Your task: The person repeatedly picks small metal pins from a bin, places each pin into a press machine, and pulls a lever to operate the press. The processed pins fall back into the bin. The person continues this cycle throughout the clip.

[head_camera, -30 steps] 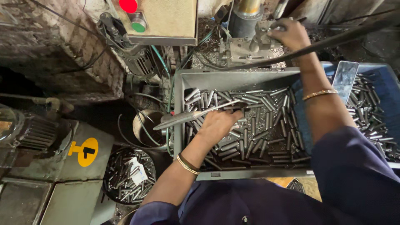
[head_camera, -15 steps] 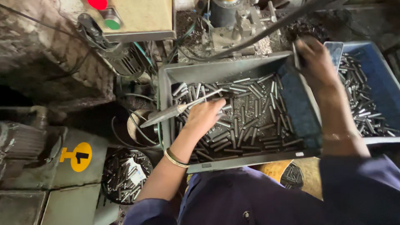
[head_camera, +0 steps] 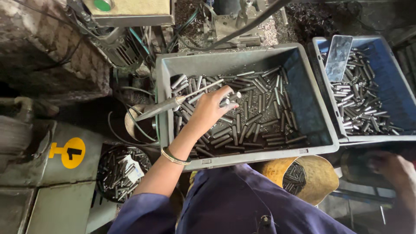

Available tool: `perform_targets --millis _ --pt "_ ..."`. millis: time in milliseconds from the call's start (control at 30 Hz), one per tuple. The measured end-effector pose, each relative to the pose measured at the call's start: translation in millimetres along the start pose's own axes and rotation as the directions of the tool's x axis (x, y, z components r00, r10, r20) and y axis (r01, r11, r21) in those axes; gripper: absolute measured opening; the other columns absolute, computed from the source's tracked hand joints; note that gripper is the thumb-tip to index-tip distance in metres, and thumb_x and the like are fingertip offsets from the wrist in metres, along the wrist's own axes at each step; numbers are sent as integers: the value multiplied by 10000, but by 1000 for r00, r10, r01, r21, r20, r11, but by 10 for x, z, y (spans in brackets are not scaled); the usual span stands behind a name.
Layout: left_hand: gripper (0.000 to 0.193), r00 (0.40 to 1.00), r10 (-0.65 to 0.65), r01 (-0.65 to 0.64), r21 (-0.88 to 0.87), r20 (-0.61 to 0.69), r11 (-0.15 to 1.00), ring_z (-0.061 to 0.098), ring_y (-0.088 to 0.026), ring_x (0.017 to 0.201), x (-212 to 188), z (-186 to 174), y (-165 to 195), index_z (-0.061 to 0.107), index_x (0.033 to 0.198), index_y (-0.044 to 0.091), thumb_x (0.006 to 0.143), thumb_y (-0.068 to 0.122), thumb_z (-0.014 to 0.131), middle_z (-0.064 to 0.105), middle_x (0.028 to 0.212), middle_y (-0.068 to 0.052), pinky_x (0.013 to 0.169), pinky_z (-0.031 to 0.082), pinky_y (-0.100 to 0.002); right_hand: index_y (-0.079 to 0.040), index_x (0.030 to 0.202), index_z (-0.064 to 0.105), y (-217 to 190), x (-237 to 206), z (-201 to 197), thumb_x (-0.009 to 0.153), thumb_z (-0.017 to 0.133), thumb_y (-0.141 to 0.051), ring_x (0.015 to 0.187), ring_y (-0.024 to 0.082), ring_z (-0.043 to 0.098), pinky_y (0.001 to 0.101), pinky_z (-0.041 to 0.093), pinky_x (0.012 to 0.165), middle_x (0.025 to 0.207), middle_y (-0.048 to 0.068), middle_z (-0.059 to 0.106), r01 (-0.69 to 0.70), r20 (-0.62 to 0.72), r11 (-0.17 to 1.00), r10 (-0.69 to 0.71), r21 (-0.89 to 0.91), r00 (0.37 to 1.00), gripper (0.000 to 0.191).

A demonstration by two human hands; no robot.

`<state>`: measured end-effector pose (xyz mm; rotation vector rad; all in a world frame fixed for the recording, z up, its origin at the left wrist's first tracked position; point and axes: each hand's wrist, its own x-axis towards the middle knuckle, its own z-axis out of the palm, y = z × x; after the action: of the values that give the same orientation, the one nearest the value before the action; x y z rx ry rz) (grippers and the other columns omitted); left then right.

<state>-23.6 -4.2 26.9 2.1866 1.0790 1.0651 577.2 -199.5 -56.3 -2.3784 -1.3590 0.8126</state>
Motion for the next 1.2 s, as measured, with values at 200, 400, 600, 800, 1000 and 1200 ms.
perform_targets --millis 200,400,600,800,1000,1200 --pt "418 998 61 -64 -142 -27 988 774 -292 895 -10 31 82 593 1231 130 889 188 826 762 1006 -126 765 596 -394 -83 1312 728 -1900 -415 93 1023 681 -117 899 147 715 293 542 771 1097 99 757 375 -283 926 -347 48 894 295" --pt "775 997 -59 69 -191 57 979 777 -330 892 -46 12 165 383 1536 193 889 105 801 770 1001 -163 767 612 -416 -54 1351 668 -4008 -885 780 881 762 -239 1176 308 680 406 554 971 1333 162 689 937 -65 339 -940 -82 335 514" --pt "661 998 -36 24 -214 -50 976 760 -359 905 -57 127 126 454 1439 108 872 105 794 748 982 -205 747 608 -428 -49 1206 721 -4384 -605 780 930 752 -113 1037 222 753 362 601 904 1168 134 762 888 -102 409 -894 211 437 285" --pt "310 964 -134 93 180 231 979 745 -392 874 -134 249 -165 663 1229 106 920 80 665 743 957 -219 741 600 -493 -24 1200 719 -4801 858 350 942 678 -10 860 169 713 340 579 789 958 109 740 841 -480 538 -722 64 498 261" --pt "326 879 -140 -27 342 456 939 726 -405 910 -244 387 -276 646 1255 100 931 129 640 733 970 -215 779 587 -518 -1 1146 639 -5106 1652 632 901 806 -47 881 322 730 420 566 781 964 185 735 846 -541 504 -768 -176 344 301" --pt "289 856 -174 3 333 486 943 708 -378 1025 -232 288 -100 670 1188 94 901 132 664 723 1096 -182 847 577 -505 -43 1037 707 -5182 1887 786 944 842 -125 876 332 732 443 567 788 955 164 739 823 -490 519 -793 -230 362 183"
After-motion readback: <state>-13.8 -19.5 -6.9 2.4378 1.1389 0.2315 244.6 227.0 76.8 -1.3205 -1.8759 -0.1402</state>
